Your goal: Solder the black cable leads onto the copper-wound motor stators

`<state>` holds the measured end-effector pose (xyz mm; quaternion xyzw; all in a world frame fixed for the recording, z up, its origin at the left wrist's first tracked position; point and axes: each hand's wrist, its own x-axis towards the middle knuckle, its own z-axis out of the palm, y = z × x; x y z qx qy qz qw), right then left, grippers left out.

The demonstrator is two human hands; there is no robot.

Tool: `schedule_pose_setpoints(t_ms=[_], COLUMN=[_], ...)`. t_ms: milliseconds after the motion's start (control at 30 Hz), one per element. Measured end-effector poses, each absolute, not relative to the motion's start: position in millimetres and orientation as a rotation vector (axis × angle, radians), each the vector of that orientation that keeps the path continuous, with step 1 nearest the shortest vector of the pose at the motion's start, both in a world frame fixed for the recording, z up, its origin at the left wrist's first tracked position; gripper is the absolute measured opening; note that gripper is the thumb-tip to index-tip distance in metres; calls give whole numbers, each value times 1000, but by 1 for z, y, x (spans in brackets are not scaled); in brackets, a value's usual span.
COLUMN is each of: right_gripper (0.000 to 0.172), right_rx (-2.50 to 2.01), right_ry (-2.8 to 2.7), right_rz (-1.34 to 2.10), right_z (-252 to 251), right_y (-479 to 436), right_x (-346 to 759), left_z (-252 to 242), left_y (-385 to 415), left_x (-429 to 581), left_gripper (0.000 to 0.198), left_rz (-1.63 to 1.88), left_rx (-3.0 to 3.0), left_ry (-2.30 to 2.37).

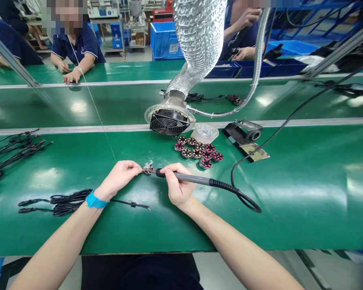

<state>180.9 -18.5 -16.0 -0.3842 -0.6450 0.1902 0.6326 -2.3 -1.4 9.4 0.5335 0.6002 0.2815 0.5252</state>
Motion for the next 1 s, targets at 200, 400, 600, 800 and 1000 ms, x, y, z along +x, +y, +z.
schedule_pose_setpoints(t_ms=[200, 400, 600, 800, 1000], right_gripper=[23, 23, 23, 18, 20], right_rx=[-920, -931, -929, -967, -863], right_ry=[-1461, -1464, -1449, -1567, -1736], right_rz=[447, 459, 440, 434, 428], right_z=[-17, -17, -20, -17, -23], right_y=[-18, -18, -17, -14, -5], right_x=[181, 180, 180, 176, 171], left_z=[10, 8, 9, 8, 6], left_y=[-1, -1, -1, 0, 0], left_x=[-2, -2, -2, -1, -2], left_gripper=[26, 29, 29, 28, 24], left_rz=[662, 669, 663, 683, 690], left_rx=[1277, 1291, 1302, 1287, 1308], left_ry=[1435, 1424, 1430, 1416, 1411])
